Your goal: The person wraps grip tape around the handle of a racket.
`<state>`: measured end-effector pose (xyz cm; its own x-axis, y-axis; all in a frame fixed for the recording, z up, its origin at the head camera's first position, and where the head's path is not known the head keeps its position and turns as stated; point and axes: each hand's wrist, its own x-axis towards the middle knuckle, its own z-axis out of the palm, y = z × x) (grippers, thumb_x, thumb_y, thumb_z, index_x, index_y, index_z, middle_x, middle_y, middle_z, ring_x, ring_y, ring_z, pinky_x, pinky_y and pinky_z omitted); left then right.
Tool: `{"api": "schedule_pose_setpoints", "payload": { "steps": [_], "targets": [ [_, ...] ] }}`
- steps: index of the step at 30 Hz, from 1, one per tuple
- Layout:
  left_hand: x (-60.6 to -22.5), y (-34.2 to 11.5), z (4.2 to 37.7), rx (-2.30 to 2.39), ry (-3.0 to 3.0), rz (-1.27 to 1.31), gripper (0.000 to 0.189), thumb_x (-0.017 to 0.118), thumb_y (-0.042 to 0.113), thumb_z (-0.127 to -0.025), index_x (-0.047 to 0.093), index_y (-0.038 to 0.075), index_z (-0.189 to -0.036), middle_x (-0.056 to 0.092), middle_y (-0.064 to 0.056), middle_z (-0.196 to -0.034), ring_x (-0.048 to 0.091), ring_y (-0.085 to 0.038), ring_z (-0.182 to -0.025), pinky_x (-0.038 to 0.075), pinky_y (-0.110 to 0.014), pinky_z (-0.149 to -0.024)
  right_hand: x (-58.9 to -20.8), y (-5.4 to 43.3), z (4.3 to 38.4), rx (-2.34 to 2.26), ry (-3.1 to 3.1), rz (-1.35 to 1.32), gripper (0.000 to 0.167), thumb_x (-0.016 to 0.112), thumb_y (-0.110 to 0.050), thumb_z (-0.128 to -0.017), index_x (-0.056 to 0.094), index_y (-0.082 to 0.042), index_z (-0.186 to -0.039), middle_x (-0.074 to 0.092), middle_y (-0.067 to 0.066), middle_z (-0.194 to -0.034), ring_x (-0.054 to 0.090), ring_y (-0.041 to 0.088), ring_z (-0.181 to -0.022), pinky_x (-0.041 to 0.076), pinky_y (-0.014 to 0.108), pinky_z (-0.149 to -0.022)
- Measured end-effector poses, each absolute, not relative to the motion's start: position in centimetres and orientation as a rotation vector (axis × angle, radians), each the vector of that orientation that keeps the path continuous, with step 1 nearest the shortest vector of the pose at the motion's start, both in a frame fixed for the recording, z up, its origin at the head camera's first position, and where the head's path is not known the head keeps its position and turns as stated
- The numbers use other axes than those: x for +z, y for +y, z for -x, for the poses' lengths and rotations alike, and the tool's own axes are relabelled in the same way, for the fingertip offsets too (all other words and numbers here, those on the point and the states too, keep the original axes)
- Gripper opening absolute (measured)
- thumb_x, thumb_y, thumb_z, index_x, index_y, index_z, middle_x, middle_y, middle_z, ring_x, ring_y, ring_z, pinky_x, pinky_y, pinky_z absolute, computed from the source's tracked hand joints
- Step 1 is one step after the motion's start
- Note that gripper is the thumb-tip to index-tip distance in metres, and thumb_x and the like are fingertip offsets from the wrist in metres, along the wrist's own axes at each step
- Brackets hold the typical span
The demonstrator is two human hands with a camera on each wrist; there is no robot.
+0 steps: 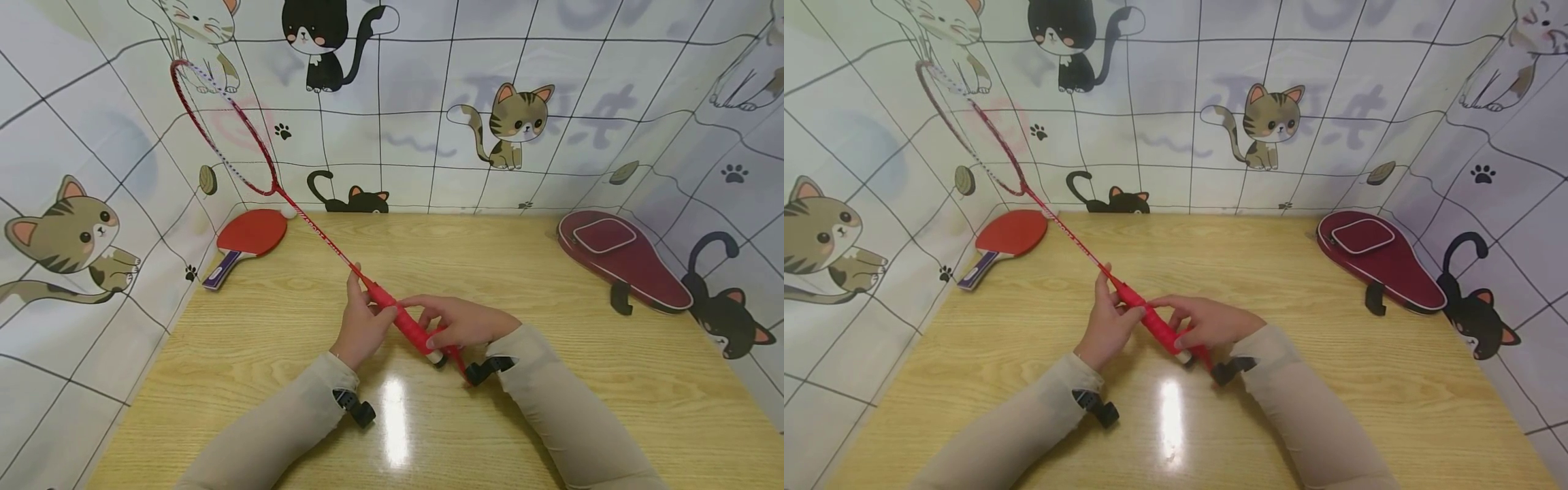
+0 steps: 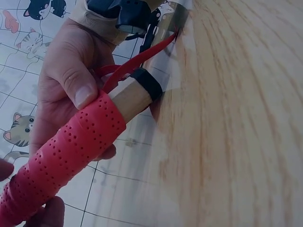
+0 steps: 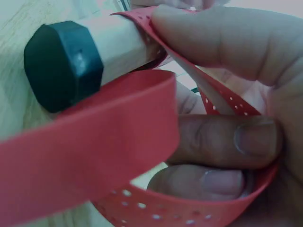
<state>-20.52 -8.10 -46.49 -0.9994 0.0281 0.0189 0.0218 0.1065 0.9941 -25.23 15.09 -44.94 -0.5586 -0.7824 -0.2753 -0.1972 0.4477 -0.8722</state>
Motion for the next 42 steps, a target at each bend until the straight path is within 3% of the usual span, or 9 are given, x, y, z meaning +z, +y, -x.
{"api": "schedule_pose_setpoints", "payload": {
  "steps": [5, 14, 20, 27, 42],
  "targets": [
    [-46.54, -8.15, 20.51, 2.059, 2.390, -0.071, 0.109, 0.079, 0.018, -0.094, -0.001, 0.030, -0.168, 0.066, -0.016, -0.116, 0.070, -0.026, -0.089, 0.056, -0.035, -0.076, -45.07, 15.12, 25.23, -1.078, 2.040, 0.812, 0.080, 0.079, -0.016, -0.093, 0.039, -0.041, -0.158, 0.067, 0.007, -0.117, 0.075, 0.027, -0.082, 0.060, 0.045, -0.073],
    [-46.41, -8.17, 20.60, 2.072, 2.325, -0.043, 0.107, 0.071, 0.011, -0.095, -0.005, 0.027, -0.168, 0.061, -0.020, -0.127, 0.069, -0.032, -0.107, 0.060, -0.039, -0.087, -44.67, 15.17, 25.31, -1.103, 2.001, 0.775, 0.082, 0.078, -0.010, -0.093, 0.041, -0.048, -0.157, 0.069, 0.007, -0.120, 0.076, 0.028, -0.093, 0.059, 0.045, -0.083],
    [-46.36, -8.18, 20.59, 2.077, 2.319, -0.020, 0.107, 0.069, 0.009, -0.093, -0.004, 0.027, -0.169, 0.062, -0.016, -0.124, 0.069, -0.031, -0.105, 0.059, -0.038, -0.088, -44.85, 15.21, 25.36, -1.156, 1.952, 0.778, 0.087, 0.070, 0.001, -0.093, 0.040, -0.047, -0.159, 0.069, 0.009, -0.124, 0.077, 0.031, -0.091, 0.061, 0.045, -0.080],
    [-46.44, -8.29, 20.50, 2.036, 2.366, -0.052, 0.109, 0.074, 0.015, -0.096, -0.006, 0.029, -0.168, 0.065, -0.015, -0.120, 0.067, -0.028, -0.098, 0.057, -0.035, -0.080, -45.02, 15.18, 25.28, -1.121, 2.013, 0.755, 0.086, 0.074, -0.003, -0.093, 0.041, -0.053, -0.154, 0.066, 0.009, -0.122, 0.076, 0.031, -0.084, 0.062, 0.047, -0.074],
    [-46.59, -8.35, 20.66, 2.095, 2.309, -0.076, 0.104, 0.067, 0.008, -0.098, -0.007, 0.025, -0.168, 0.064, -0.019, -0.123, 0.069, -0.029, -0.104, 0.058, -0.035, -0.088, -44.91, 15.61, 25.67, -1.125, 1.970, 0.771, 0.084, 0.074, -0.004, -0.093, 0.042, -0.047, -0.158, 0.069, 0.007, -0.124, 0.076, 0.032, -0.091, 0.060, 0.044, -0.077]
  ]
}}
